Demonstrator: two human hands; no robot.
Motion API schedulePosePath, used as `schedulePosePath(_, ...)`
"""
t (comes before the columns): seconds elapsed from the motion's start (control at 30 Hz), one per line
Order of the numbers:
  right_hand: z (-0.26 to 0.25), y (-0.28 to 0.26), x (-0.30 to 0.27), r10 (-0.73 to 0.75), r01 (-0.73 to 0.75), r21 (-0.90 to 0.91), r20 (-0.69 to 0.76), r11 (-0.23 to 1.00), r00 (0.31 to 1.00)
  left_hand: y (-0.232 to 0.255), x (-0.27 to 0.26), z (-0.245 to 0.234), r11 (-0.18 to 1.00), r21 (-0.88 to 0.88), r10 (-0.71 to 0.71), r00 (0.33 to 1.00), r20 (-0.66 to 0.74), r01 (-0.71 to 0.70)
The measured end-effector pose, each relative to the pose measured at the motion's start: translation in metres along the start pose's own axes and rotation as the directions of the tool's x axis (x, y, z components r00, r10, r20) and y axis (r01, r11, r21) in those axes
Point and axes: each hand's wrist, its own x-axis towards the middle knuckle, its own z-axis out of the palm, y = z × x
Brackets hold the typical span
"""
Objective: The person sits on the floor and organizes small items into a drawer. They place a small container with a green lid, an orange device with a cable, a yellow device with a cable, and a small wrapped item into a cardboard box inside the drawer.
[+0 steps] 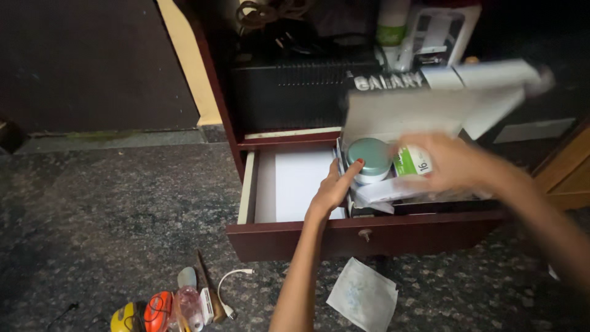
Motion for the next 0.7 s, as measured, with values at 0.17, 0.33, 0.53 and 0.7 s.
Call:
schedulePosePath(0.17, 0.024, -0.003, -0.048, 0.017, -0.022, 0.043, 0.11, 0.999, 0.994, 0.004, -0.007, 0.005, 0.999, 0.033, 0.004, 1.0, 0.0, -0.004)
schedulePosePath(0.33, -0.023, 0.011, -0.061, 0.286, -0.28, -0.265, -0.018, 0.923, 0.958, 0.008, -0.009, 0.003, 0.996, 0.084, 0.01, 1.0, -0.018, -0.009)
schedulePosePath(0.53, -0.033, 0.01, -0.059, 0.319, -0.316, -0.62, -0.111, 0.718, 0.941, 0.009, -0.007, 0.006, 0.996, 0.091, 0.004, 1.0, -0.002, -0.004)
schedulePosePath(0.7, 0.024, -0.014, -0.041, 0.388, -0.4, -0.336, -0.107, 0.852, 0.916, 0.012, -0.011, 0.005, 0.995, 0.093, -0.019, 1.0, -0.002, 0.02)
